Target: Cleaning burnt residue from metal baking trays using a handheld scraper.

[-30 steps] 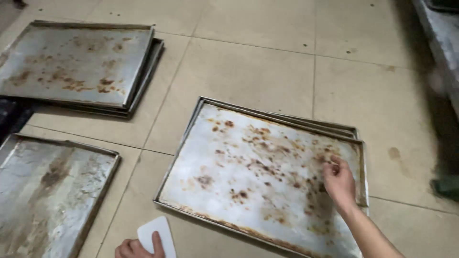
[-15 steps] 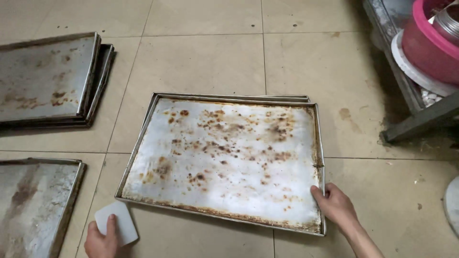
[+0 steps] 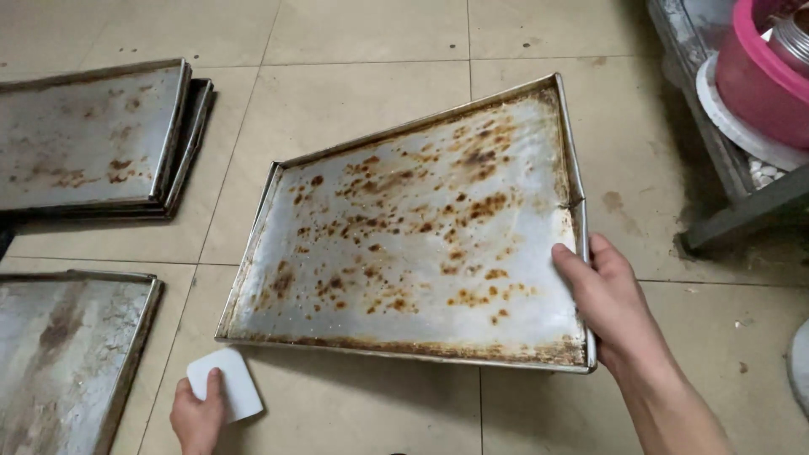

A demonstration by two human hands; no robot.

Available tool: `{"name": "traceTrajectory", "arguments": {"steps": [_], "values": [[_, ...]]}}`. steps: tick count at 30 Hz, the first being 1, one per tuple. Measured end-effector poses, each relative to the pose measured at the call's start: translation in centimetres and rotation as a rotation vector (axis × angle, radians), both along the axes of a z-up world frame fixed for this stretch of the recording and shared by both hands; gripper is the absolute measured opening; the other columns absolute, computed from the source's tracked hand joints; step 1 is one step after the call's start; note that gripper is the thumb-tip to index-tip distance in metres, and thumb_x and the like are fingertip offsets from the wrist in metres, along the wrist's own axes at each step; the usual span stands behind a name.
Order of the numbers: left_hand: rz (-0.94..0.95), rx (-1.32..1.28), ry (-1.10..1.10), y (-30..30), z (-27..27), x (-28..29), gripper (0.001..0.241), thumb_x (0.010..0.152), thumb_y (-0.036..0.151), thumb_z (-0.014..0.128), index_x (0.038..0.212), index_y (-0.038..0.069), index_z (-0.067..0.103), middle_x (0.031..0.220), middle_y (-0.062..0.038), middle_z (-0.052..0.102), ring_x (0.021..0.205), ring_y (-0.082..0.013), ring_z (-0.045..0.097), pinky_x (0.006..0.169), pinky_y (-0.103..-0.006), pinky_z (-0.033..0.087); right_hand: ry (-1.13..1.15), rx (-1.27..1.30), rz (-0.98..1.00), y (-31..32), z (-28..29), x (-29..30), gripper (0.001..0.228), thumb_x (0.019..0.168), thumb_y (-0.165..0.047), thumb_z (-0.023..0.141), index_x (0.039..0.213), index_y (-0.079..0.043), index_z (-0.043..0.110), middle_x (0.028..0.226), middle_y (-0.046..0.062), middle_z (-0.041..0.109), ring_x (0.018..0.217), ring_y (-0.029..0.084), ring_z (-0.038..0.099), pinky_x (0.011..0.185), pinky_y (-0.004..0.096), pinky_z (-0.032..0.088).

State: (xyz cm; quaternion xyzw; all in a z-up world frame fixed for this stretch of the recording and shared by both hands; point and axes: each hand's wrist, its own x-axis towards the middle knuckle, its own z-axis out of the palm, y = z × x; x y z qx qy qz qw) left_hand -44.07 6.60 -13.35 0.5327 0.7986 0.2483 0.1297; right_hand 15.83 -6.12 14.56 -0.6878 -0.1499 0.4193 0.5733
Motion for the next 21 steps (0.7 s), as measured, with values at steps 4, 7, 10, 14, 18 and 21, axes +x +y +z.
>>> {"name": "traceTrajectory", "arguments": {"steps": [4,7,10,14,18,21], "values": [[0.021,-0.004,-0.148,0.0,1.7,1.2,0.046,0.095,0.042,0.071,0.108,-0.002,0.068,0.1,-0.024,0.075,0.094,-0.037,0.073,0.089,-0.0478,0.055,-0.001,0.067,0.069,1.1,2.2,-0.4,0.033,0.097,-0.018,0.056,0.128,-0.007,0.055,0.106,0.006,0.072,0.087,0.012,0.067,0.076,0.031,0.055],[0.07,0.187,-0.107,0.4,3.9,0.6,0.042,0.092,0.026,0.07,0.118,-0.007,0.065,0.108,-0.025,0.073,0.099,-0.0378,0.071,0.092,-0.047,0.053,-0.075,-0.003,0.076,0.3,1.1,0.2,0.032,0.103,-0.025,0.052,0.129,-0.009,0.059,0.108,0.006,0.071,0.091,0.012,0.064,0.079,0.031,0.053],[-0.109,0.32,-0.166,2.6,10.9,3.2,0.036,0.099,0.018,0.062,0.122,-0.009,0.058,0.111,-0.022,0.07,0.102,-0.035,0.07,0.092,-0.0449,0.054,-0.329,-0.181,0.093,-2.2,-9.3,3.6,0.036,0.11,-0.028,0.052,0.132,-0.003,0.066,0.106,0.018,0.069,0.089,0.02,0.058,0.081,0.038,0.049],[-0.409,0.256,-0.22,7.8,14.6,7.7,0.039,0.093,0.02,0.06,0.124,-0.004,0.056,0.107,-0.02,0.069,0.098,-0.0358,0.07,0.086,-0.0433,0.055,-0.533,-0.303,0.127,-4.4,-17.4,3.5,0.041,0.104,-0.029,0.053,0.139,-0.01,0.06,0.116,0.016,0.069,0.099,0.024,0.063,0.09,0.039,0.049],[-0.369,-0.164,0.081,12.2,12.8,8.7,0.045,0.094,0.026,0.06,0.129,0.001,0.051,0.097,-0.03,0.069,0.093,-0.0485,0.068,0.085,-0.0552,0.052,-0.726,-0.488,0.175,-6.3,-26.1,4.6,0.052,0.104,-0.032,0.052,0.154,-0.019,0.054,0.117,0.027,0.059,0.112,0.038,0.058,0.103,0.046,0.045],[-0.435,-0.144,0.149,14.1,9.6,8.4,0.051,0.087,0.027,0.064,0.13,0.002,0.05,0.102,-0.032,0.068,0.097,-0.0518,0.066,0.087,-0.0576,0.052,-0.79,-0.454,0.197,-7.7,-29.8,4.7,0.059,0.105,-0.033,0.047,0.162,-0.02,0.039,0.119,0.026,0.058,0.118,0.04,0.053,0.11,0.049,0.037]]}}
